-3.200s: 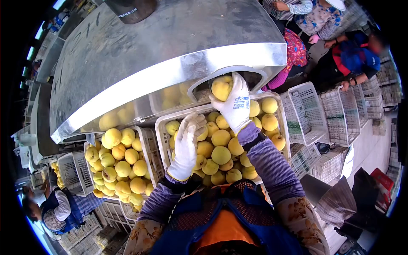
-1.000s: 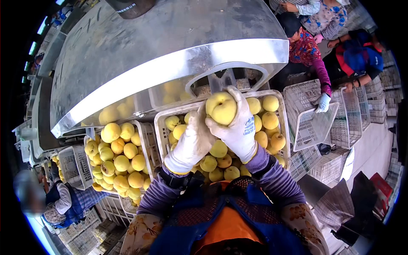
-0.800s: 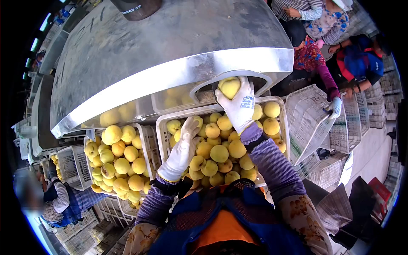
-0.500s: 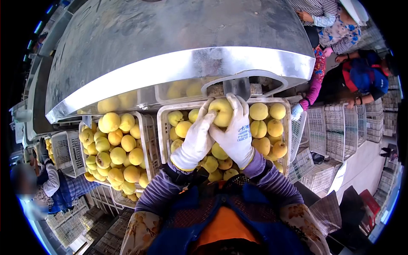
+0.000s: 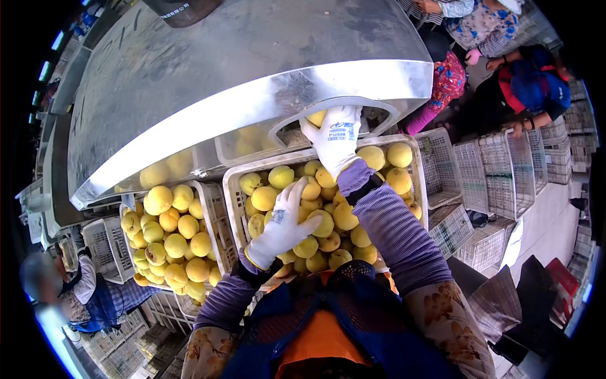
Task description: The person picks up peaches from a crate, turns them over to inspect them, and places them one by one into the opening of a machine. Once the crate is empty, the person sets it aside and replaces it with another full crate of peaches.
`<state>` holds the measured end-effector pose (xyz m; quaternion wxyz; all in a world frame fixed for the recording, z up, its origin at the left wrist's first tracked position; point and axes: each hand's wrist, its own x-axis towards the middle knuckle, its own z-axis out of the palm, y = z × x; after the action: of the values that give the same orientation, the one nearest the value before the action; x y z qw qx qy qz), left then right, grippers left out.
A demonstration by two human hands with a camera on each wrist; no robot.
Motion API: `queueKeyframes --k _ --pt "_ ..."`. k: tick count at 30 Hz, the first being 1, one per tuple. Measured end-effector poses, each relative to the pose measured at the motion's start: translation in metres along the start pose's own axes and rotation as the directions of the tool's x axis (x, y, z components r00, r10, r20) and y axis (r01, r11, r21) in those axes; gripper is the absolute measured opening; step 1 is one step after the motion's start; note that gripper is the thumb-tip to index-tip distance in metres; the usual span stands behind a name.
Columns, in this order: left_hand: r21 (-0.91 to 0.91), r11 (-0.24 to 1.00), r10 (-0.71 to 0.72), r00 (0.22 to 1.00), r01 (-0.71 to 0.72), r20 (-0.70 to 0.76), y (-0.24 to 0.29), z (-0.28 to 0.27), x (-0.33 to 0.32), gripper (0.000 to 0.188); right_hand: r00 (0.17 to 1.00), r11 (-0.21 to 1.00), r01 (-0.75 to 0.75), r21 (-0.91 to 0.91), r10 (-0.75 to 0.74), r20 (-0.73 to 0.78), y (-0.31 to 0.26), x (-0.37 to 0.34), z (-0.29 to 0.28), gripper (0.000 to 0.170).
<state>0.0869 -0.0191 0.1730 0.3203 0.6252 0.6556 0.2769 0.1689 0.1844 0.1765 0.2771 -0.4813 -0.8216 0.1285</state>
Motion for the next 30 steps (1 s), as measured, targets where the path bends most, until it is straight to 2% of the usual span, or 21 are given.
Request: queueKeyframes --k 1,2,3,5,6,9,11,12,13,14,15,17,19,21,22,23,25,26,27,29,30 --pt "0.11 0.993 0.023 0.995 -0.034 0.097 -0.002 0.008 -0.007 0.091 0.988 0.996 -0.033 0.087 0.019 0.155 -0.008 0.011 -0.024 0.064" --pt "0.204 0.977 0.004 0.972 -0.053 0.235 0.004 0.015 -0.01 0.092 0.969 0.996 -0.085 0.039 0.074 0.235 -0.005 0.013 -0.023 0.066" --pt "0.303 0.948 -0.026 0.928 -0.094 0.371 0.008 0.017 -0.013 0.094 0.979 0.991 -0.124 0.04 0.116 0.168 -0.018 0.011 -0.056 0.058" --pt "0.386 0.908 -0.009 0.914 -0.162 0.405 0.001 0.036 -0.017 0.093 0.981 0.969 -0.014 0.246 0.06 -0.183 -0.003 -0.023 -0.075 0.053" --pt "0.427 0.886 -0.009 0.912 -0.183 0.41 -0.004 0.044 -0.018 0.093 0.98 0.968 -0.015 0.252 0.064 -0.188 0.018 -0.045 -0.074 0.05" --pt "0.37 0.923 -0.07 0.901 -0.104 0.428 -0.011 0.051 -0.001 0.088 0.975 0.97 -0.221 -0.102 0.218 -0.034 0.09 -0.101 -0.034 0.066" --pt "0.261 0.965 -0.119 0.91 0.013 0.397 -0.005 0.043 0.004 0.076 0.861 0.894 -0.313 -0.322 0.41 0.301 0.09 -0.093 -0.027 0.077" --pt "0.174 0.981 -0.143 0.929 0.086 0.343 -0.005 0.038 0.007 0.074 0.767 0.861 -0.354 -0.365 0.49 0.414 0.09 -0.077 -0.024 0.077" --pt "0.085 0.985 -0.172 0.94 0.153 0.294 -0.006 0.029 0.01 0.071 0.733 0.857 -0.353 -0.375 0.503 0.458 0.091 -0.069 -0.026 0.082" --pt "-0.157 0.927 -0.293 0.92 0.339 0.258 -0.009 0.019 0.012 0.067 0.762 0.877 -0.326 -0.351 0.464 0.452 0.092 -0.071 -0.032 0.081" --pt "-0.697 0.587 -0.26 0.911 0.413 0.321 -0.022 0.014 0.014 0.071 0.789 0.898 -0.291 -0.329 0.42 0.449 0.088 -0.069 -0.045 0.079" --pt "-0.936 0.057 -0.223 0.918 0.348 0.328 -0.013 0.007 0.019 0.077 0.91 0.969 -0.142 -0.201 0.208 0.359 0.069 -0.08 -0.064 0.074" --pt "-0.919 -0.193 -0.088 0.926 0.345 0.366 -0.004 0.012 0.029 0.085 0.91 0.962 -0.197 0.191 0.107 0.4 0.041 -0.092 -0.078 0.052" --pt "-0.912 -0.262 -0.135 0.923 0.317 0.359 0.002 0.021 0.031 0.086 0.934 0.916 -0.074 0.394 -0.075 0.349 0.009 -0.105 -0.091 0.041" --pt "-0.898 -0.303 -0.152 0.914 0.32 0.377 -0.005 0.028 0.03 0.087 0.897 0.811 -0.261 0.523 0.004 0.441 0.0 -0.109 -0.101 0.042" --pt "-0.882 -0.339 -0.164 0.903 0.326 0.397 -0.012 0.033 0.029 0.088 0.952 0.786 -0.219 0.578 0.044 0.302 0.009 -0.119 -0.092 0.045" --pt "-0.893 -0.309 -0.242 0.881 0.327 0.406 -0.015 0.034 0.023 0.092 0.976 0.902 -0.187 0.39 0.126 0.178 0.043 -0.128 -0.075 0.052" --pt "-0.9 -0.3 -0.278 0.873 0.317 0.4 -0.02 0.035 0.021 0.092 0.992 0.964 -0.097 0.247 0.075 0.098 0.057 -0.131 -0.068 0.058" --pt "-0.906 -0.286 -0.31 0.865 0.31 0.394 -0.023 0.035 0.02 0.092 0.978 0.987 -0.155 0.052 0.146 0.146 0.056 -0.127 -0.07 0.061" --pt "-0.918 -0.273 -0.34 0.864 0.288 0.372 -0.022 0.028 0.018 0.092 0.91 0.907 -0.391 0.154 0.356 0.212 0.079 -0.12 -0.052 0.062" --pt "-0.925 -0.254 -0.337 0.87 0.284 0.359 -0.022 0.025 0.017 0.092 0.919 0.907 -0.387 0.165 0.365 0.147 0.083 -0.112 -0.05 0.065"
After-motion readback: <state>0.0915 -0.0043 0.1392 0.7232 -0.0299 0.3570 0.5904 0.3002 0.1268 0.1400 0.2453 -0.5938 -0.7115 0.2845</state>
